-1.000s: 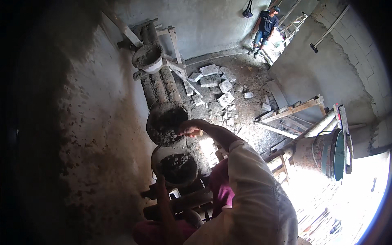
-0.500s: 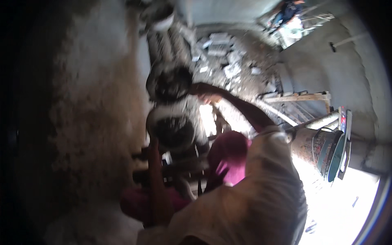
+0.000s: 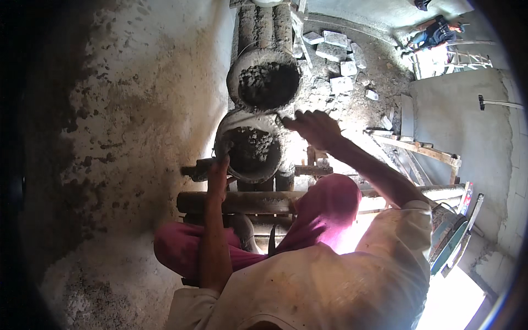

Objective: The person transfers mortar into a bucket using a trowel, pours water into the bucket, mixes the mixture with the trowel, and applies the mortar onto the wall using the trowel.

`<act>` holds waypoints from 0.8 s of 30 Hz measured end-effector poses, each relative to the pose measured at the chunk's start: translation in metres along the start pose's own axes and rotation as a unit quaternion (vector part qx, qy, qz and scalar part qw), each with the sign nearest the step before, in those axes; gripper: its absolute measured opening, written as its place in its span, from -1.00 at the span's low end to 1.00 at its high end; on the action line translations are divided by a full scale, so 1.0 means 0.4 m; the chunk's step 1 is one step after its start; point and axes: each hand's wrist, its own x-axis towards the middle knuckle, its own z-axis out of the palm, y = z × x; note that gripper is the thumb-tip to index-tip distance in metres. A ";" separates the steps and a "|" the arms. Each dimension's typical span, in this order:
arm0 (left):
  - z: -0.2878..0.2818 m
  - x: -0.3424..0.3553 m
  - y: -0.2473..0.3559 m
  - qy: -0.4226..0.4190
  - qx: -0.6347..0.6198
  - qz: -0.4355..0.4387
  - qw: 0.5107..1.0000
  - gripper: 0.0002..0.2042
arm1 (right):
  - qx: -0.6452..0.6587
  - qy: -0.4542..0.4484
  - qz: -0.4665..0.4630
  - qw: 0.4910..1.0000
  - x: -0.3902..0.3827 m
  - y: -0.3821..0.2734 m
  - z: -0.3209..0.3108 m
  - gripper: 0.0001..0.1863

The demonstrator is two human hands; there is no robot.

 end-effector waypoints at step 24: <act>-0.049 -0.016 -0.054 -0.022 0.061 0.011 0.998 -0.58 | -0.159 -0.115 0.157 0.968 0.328 0.056 -0.056 -0.85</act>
